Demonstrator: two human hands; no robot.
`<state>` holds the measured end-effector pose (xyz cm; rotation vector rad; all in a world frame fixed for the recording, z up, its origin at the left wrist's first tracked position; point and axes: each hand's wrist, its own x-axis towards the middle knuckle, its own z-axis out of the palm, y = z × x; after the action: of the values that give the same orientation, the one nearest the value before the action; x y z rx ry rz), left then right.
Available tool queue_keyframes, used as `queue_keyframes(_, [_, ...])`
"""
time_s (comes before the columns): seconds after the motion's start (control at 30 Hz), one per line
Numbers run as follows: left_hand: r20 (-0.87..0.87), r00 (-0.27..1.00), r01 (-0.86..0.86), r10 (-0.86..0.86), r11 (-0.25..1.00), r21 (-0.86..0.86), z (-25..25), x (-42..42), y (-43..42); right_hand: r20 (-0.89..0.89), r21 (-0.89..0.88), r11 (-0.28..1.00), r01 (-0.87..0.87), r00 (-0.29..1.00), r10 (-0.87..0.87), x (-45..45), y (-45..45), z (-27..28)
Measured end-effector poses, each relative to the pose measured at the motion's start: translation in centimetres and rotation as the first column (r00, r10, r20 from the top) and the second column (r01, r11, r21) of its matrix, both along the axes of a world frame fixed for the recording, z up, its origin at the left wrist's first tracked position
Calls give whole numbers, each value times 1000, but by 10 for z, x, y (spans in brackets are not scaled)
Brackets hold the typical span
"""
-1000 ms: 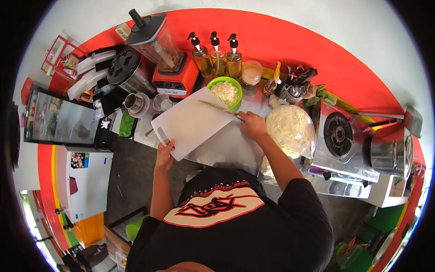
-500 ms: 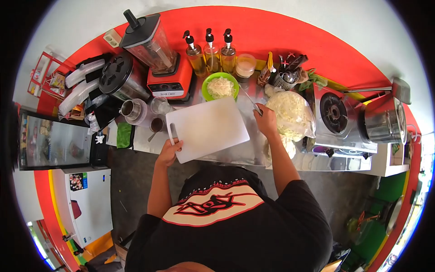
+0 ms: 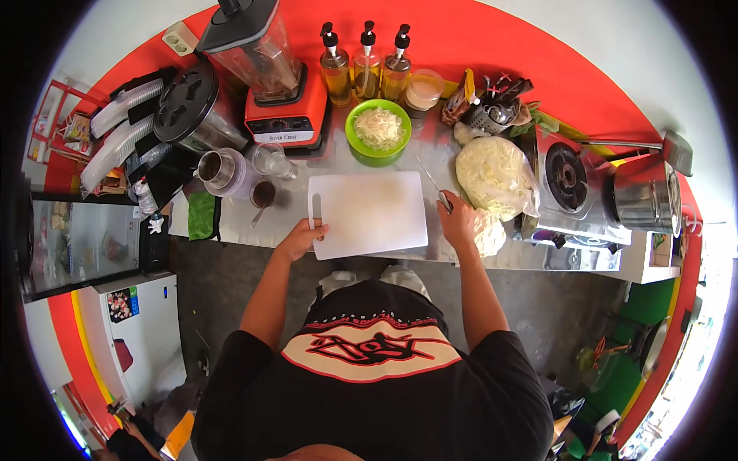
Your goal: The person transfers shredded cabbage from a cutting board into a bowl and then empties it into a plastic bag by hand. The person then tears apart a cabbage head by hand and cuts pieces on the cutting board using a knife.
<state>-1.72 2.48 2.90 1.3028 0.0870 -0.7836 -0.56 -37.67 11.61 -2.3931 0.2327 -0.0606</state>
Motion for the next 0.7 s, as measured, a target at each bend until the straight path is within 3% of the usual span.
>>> queue_keyframes(0.07, [-4,1000,-14,14,1000,24,0,6,0,23,9,999,-35,999,34,4,2,-4])
queue_keyframes(0.13, [53,992,-127,118,963,238,3,11,-3,103,-13,992,-127,986,127,10,7,-5])
queue_keyframes(0.27, [199,950,-300,240,879,371,-2,18,-11,142,-4,978,-208,968,206,27,16,-1])
queue_keyframes(0.33, [371,903,-405,216,713,572,-4,19,-16,151,-20,971,-237,960,238,38,17,0])
queue_keyframes(0.37, [380,899,-415,219,706,574,-4,21,-19,150,-41,965,-258,953,261,44,17,1])
queue_keyframes(0.43, [466,884,-425,-23,376,824,3,26,-29,138,-30,955,-296,945,298,56,17,8])
queue_keyframes(0.47, [473,881,-433,-20,370,822,6,28,-34,117,-24,944,-328,937,329,62,16,12])
queue_keyframes(0.53, [393,917,-371,-71,215,904,21,35,-50,133,-35,933,-357,924,358,76,14,13])
queue_keyframes(0.63, [472,874,-456,-117,141,879,51,48,-83,169,-56,920,-388,904,392,93,13,18])
queue_keyframes(0.67, [475,871,-457,-123,147,877,51,56,-93,144,-86,920,-383,909,392,98,13,19])
queue_keyframes(0.7, [632,755,-571,-175,299,765,50,68,-102,117,-115,919,-377,914,389,102,14,21])
